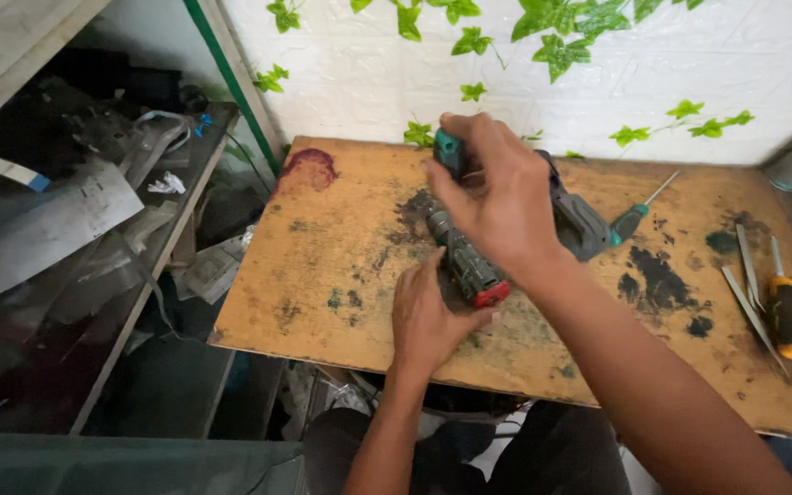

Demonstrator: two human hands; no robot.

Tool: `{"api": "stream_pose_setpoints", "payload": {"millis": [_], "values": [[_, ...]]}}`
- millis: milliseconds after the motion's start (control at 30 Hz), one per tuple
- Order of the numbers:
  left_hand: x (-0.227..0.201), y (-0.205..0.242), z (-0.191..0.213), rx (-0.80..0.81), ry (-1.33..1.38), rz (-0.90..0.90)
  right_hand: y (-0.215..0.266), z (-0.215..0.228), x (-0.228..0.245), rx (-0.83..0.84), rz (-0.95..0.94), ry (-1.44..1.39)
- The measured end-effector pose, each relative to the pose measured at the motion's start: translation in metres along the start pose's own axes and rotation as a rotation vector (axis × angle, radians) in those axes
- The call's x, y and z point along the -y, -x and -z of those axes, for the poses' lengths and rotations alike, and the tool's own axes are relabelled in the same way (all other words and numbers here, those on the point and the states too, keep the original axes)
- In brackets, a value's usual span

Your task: The person uses a screwdriver to unscrew and remove the chuck from a cordless drill. They then reattach the chuck and tighten the screws to secure it back onto the drill.

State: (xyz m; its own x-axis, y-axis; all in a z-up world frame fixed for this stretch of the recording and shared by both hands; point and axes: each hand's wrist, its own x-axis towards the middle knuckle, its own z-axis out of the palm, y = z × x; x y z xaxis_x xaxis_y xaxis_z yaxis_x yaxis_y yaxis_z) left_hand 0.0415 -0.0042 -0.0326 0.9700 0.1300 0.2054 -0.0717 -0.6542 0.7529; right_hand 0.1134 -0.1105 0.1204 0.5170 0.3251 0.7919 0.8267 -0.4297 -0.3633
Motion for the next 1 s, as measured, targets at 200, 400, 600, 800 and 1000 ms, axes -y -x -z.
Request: {"api": "stream_pose_setpoints", "payload": {"millis": [200, 400, 600, 800, 1000], "values": [[-0.007, -0.001, 0.006, -0.030, 0.054, -0.042, 0.000, -0.006, -0.007, -0.082, 0.054, 0.026], [0.011, -0.010, 0.016, 0.098, 0.130, 0.031, -0.008, 0.010, -0.005, 0.237, 0.000, -0.763], [0.008, -0.011, 0.026, 0.165, 0.177, 0.040, -0.014, -0.005, -0.019, -0.037, 0.150, -0.028], [0.015, -0.014, 0.022, 0.121, 0.197, -0.048, -0.019, 0.009, -0.005, 0.007, 0.050, 0.024], [0.011, -0.012, 0.026, 0.132, 0.181, -0.025, -0.012, -0.002, -0.023, 0.100, -0.274, -0.682]]}}
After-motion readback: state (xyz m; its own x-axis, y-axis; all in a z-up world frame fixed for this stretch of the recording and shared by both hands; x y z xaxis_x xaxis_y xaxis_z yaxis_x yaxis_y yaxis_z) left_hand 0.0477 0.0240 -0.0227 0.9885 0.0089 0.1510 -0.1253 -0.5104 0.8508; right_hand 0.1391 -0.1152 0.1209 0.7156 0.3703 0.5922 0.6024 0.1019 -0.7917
